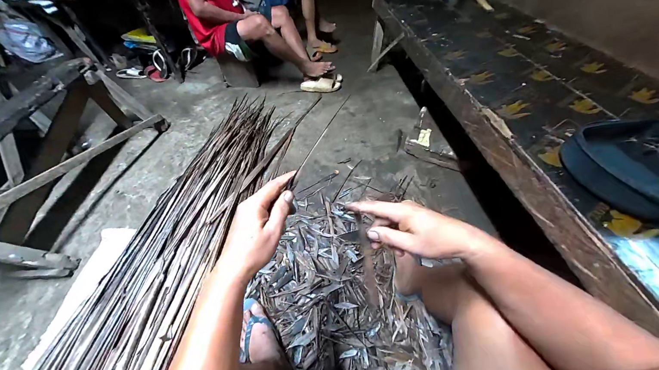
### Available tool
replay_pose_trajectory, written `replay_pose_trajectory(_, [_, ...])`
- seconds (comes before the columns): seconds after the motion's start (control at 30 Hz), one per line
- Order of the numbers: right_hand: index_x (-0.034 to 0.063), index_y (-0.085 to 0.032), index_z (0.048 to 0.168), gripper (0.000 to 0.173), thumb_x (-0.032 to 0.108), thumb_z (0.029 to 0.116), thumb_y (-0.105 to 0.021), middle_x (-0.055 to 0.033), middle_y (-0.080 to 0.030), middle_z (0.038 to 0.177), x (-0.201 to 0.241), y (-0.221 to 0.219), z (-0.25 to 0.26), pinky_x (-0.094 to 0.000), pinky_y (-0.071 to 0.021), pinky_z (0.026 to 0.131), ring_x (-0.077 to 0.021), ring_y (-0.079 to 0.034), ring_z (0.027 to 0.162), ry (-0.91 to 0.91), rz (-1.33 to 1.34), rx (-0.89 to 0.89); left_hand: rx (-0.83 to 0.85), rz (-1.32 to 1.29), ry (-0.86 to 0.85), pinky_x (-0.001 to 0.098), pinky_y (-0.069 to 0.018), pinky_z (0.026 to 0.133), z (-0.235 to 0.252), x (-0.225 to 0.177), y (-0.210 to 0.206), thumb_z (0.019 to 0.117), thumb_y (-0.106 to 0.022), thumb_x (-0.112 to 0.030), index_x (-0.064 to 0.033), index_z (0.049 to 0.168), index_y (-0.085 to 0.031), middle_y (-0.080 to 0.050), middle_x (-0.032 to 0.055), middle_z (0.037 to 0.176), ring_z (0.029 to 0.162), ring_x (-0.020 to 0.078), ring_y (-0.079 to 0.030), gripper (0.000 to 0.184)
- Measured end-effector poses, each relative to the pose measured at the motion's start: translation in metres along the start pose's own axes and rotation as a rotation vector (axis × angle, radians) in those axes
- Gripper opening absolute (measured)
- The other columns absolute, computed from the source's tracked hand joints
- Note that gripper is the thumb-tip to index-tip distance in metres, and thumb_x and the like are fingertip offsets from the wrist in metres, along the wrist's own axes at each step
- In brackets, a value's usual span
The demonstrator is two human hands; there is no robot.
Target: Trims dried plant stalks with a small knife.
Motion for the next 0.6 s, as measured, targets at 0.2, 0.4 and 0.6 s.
replay_pose_trajectory(0.2, [0.0034, -0.052, 0.145, 0.039, 0.012, 0.1062, -0.052, -0.0105, -0.072, 0.086, 0.016, -0.002, 0.009, -0.0222, -0.0534, 0.052, -0.0088, -0.061, 0.056, 0.135, 0.567, -0.209, 0.030, 0.000, -0.097, 0.0252, -0.0566, 0.064, -0.007, -0.019, -0.023, 0.1074, -0.050, -0.022, -0.0192, 0.140, -0.062, -0.071, -0.0022, 0.100, 0.069, 0.0053, -0.063, 0.036])
replay_pose_trajectory(0.4, [0.0099, -0.043, 0.153, 0.050, 0.010, 0.1047, -0.054, -0.0105, -0.071, 0.080, 0.022, -0.008, 0.016, -0.0236, -0.0555, 0.052, -0.0110, -0.063, 0.055, 0.186, 0.617, -0.175, 0.021, 0.085, -0.275, 0.0234, -0.0548, 0.087, -0.013, -0.039, -0.029, 0.1073, -0.049, -0.022, -0.0141, 0.138, -0.064, -0.071, -0.0014, 0.114, 0.096, 0.0022, -0.065, 0.035])
replay_pose_trajectory(0.6, [0.0046, -0.054, 0.144, 0.039, 0.007, 0.1047, -0.054, -0.0122, -0.071, 0.080, 0.023, -0.004, 0.017, -0.0242, -0.0560, 0.051, -0.0117, -0.064, 0.055, 0.268, 0.665, -0.266, 0.017, 0.015, -0.248, 0.0221, -0.0562, 0.076, -0.016, -0.043, -0.028, 0.1073, -0.049, -0.023, -0.0133, 0.133, -0.067, -0.071, -0.0030, 0.108, 0.084, 0.0015, -0.065, 0.033])
Point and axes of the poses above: each hand's wrist, its own z-axis towards the middle knuckle, its own y-axis out of the back of the hand, x = y × z, the point moved 5 cm from there along z, towards the middle knuckle
